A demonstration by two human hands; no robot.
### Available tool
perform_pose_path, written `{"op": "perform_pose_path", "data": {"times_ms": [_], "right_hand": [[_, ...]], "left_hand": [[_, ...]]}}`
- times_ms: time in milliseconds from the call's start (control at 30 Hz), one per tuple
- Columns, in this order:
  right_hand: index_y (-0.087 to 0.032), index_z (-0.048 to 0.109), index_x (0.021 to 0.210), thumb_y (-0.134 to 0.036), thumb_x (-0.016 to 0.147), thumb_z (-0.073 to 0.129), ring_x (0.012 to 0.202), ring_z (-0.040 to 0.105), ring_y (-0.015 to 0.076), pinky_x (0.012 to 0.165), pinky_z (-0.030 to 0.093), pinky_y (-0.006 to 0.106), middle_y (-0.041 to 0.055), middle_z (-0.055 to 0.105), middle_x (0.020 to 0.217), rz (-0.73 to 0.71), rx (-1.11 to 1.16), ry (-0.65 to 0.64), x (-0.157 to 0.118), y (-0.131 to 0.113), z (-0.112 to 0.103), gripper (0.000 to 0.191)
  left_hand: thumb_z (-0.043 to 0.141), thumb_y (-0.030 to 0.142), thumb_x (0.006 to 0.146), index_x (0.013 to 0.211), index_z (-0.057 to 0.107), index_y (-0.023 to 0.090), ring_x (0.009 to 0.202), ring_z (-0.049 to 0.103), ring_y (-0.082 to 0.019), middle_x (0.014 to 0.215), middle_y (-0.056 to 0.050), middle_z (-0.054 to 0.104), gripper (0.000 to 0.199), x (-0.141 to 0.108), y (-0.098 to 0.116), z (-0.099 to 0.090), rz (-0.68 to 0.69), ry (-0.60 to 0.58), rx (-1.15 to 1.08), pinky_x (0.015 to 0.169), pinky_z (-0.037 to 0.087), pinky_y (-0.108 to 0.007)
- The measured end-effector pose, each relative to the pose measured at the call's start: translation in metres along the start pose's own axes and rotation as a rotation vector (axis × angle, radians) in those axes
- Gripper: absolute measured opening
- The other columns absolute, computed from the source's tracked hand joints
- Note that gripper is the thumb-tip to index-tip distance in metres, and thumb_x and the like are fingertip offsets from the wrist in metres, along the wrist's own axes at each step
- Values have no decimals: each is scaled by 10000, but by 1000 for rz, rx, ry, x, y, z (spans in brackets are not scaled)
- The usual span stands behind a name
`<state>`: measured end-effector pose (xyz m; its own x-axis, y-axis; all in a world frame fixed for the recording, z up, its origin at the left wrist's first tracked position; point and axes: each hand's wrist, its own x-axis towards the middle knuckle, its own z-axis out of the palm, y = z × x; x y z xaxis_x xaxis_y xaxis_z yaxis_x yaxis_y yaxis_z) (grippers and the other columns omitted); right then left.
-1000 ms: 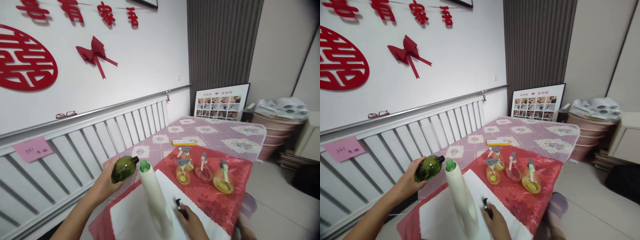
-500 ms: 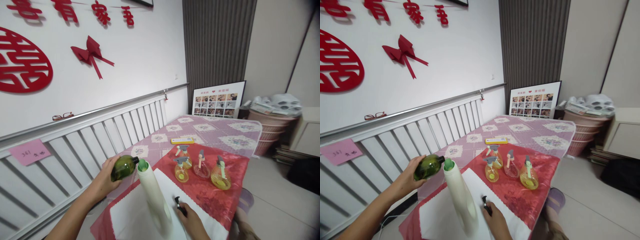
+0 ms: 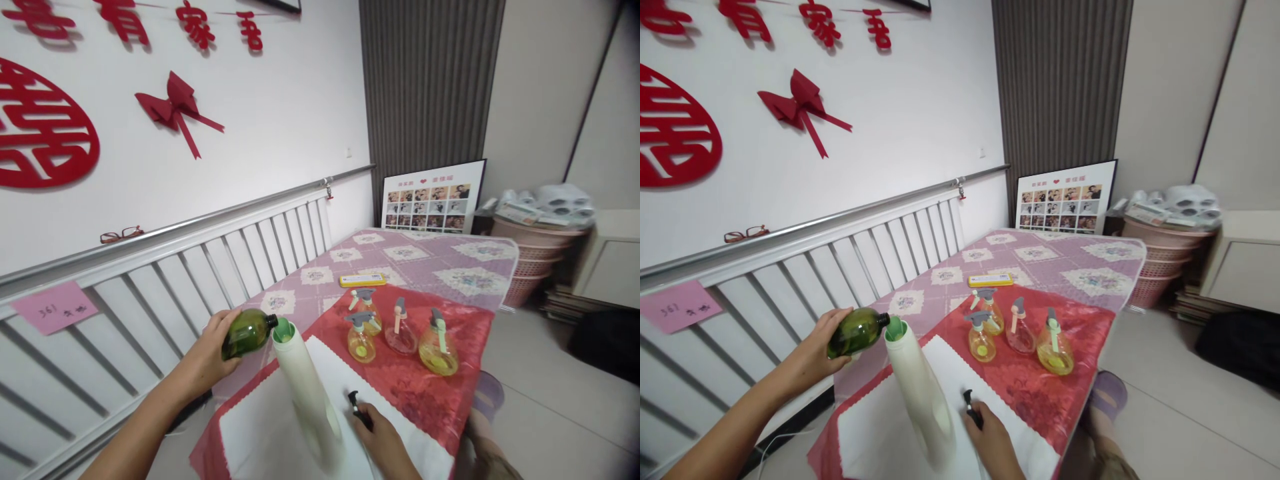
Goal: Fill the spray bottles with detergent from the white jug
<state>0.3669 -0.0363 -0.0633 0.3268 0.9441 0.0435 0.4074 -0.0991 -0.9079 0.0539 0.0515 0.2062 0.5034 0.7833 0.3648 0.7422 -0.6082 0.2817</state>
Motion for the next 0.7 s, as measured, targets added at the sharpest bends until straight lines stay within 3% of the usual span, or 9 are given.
{"op": "perform_pose_path", "data": {"times_ms": [700], "right_hand": [[-263,628,806,-445,733,523,798,694,231,739,498,300,2,745,812,15,-25,-10,-1,0,0,223]], "left_hand": [[564,189,706,1400,290,284,1186,502,-273,1370,-96,364,753,6,11,-12,-13,-38,69,959,485,-412]]}}
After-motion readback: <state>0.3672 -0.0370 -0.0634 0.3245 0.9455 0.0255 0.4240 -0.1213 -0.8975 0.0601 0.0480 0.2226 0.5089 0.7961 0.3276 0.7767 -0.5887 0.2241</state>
